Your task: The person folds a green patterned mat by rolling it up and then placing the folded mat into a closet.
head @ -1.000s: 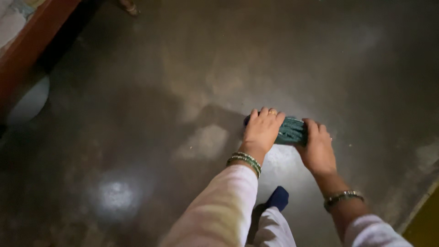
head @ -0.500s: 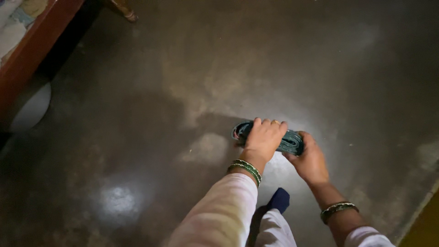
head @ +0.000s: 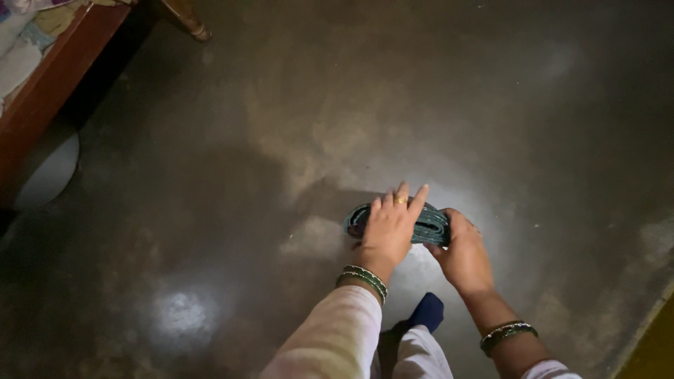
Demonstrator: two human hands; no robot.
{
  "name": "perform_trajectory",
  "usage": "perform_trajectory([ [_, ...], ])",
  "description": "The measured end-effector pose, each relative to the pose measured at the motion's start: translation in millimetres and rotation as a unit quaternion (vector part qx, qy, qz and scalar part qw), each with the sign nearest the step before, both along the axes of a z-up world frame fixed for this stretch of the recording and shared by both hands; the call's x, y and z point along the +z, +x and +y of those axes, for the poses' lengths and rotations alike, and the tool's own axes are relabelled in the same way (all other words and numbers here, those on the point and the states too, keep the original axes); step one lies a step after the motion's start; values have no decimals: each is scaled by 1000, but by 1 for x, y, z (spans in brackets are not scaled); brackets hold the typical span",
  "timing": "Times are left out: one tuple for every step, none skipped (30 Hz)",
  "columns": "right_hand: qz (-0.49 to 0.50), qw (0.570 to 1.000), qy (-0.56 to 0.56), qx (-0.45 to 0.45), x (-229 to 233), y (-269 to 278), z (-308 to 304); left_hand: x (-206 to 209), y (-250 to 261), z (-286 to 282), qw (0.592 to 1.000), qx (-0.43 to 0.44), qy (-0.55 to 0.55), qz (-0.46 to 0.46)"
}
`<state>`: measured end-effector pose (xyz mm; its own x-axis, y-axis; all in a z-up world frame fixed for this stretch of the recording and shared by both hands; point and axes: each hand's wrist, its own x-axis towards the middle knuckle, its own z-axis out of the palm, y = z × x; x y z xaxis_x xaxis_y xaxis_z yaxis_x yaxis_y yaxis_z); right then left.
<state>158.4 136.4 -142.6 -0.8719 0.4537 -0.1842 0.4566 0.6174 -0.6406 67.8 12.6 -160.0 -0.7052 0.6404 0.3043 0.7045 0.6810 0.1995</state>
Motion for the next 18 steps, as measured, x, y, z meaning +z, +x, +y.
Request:
perform_trajectory([
  [-21,1000,-6,3,-1,1,0,0,0,0,999,14,6,28],
  [-42,999,-12,5,-3,2,1,-1,-2,0,998,28,11,55],
  [-18,1000,-17,5,-6,3,3,-3,-3,1,995,42,17,84],
  [6,1000,-23,5,-11,5,5,-5,-3,2,999,26,-28,-14],
  [31,999,-30,4,-17,8,6,-7,-4,1,991,9,-75,-111],
  [64,993,-93,-13,-22,10,9,-7,-4,1,971,-8,-122,-207],
  [95,983,-156,-29,-26,14,15,-4,-2,1,971,7,-84,-225],
  [125,967,-217,-45,-28,18,20,1,-1,1,969,22,-46,-243],
  [96,972,-212,-37,-30,22,25,8,0,3,965,36,-7,-260],
  [67,976,-206,-29,-30,26,31,16,2,3,965,42,30,-255],
  [41,979,-201,-19,-31,27,37,26,3,3,965,49,68,-248],
  [41,976,-213,-4,-31,26,44,36,3,2,963,55,106,-240],
  [40,973,-228,11,-31,27,49,46,1,-3,962,26,118,-243],
  [38,969,-243,26,-31,27,52,56,-5,-11,961,-3,130,-246],
  [42,970,-235,52,-31,27,55,66,-9,-17,958,-33,142,-248],
  [46,970,-227,78,-31,26,58,76,-11,-24,955,-41,153,-252],
  [50,970,-216,102,-29,24,62,84,-13,-28,951,-52,166,-257],
  [40,974,-207,79,-27,23,64,90,-16,-32,947,-62,180,-261],
])
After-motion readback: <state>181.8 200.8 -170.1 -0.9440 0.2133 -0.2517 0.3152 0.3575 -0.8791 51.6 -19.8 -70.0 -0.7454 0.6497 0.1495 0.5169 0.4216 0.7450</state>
